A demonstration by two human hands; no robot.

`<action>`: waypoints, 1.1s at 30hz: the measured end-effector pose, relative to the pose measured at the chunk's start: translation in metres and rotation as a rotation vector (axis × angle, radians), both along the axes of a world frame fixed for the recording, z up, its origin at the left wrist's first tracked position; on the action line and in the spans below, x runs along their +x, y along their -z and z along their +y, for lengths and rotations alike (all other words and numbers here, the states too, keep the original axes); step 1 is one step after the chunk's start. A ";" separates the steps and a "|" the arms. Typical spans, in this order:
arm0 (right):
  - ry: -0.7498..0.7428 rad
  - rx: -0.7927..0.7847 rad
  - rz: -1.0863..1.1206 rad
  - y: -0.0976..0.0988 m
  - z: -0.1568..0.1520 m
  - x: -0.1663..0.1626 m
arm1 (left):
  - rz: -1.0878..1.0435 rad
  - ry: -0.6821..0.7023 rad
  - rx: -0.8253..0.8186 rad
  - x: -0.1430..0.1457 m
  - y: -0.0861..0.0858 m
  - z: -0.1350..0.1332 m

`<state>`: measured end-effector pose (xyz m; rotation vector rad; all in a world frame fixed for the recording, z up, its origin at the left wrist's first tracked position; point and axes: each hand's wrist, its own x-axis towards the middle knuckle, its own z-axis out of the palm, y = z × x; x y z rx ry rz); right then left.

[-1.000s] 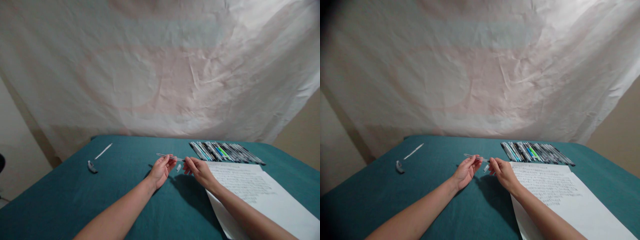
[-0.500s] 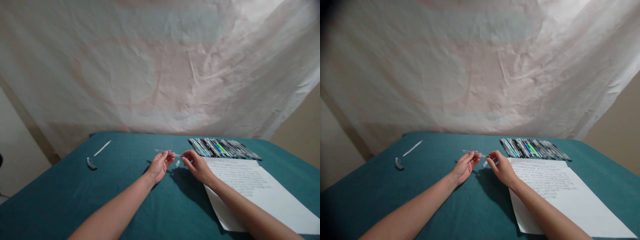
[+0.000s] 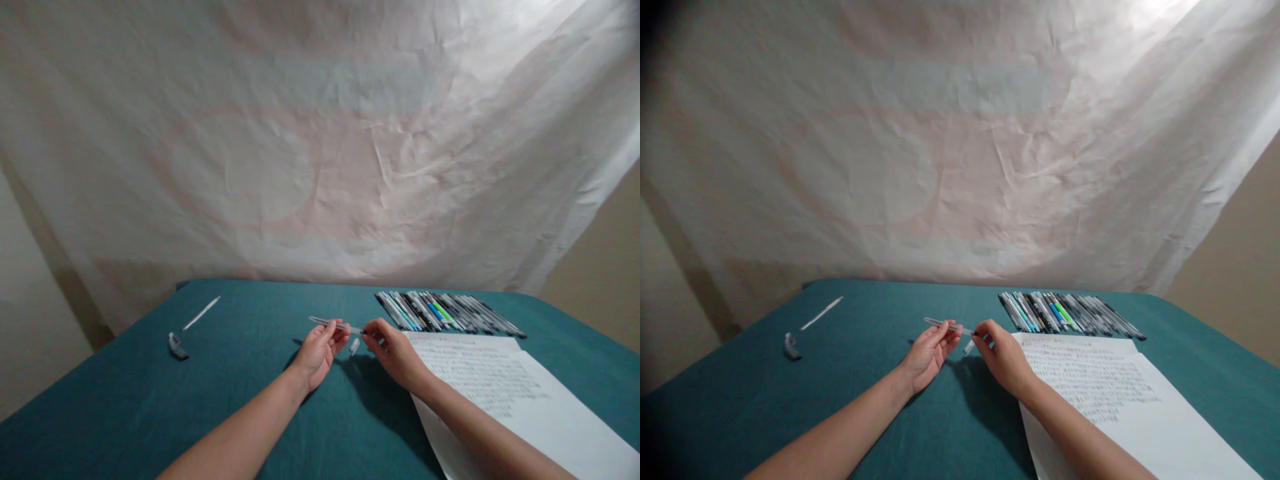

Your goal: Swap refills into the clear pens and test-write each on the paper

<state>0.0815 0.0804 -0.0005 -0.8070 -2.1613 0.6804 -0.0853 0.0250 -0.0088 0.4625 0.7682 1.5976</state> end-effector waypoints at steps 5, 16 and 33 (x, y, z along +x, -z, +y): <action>0.011 -0.002 -0.073 0.001 0.001 0.001 | -0.004 0.017 0.008 -0.001 0.002 0.000; -0.012 -0.015 -0.091 0.000 0.000 0.001 | 0.025 0.014 0.002 0.002 -0.003 -0.001; -0.061 -0.128 0.018 -0.004 -0.004 0.001 | 0.014 0.024 0.024 0.002 -0.002 0.000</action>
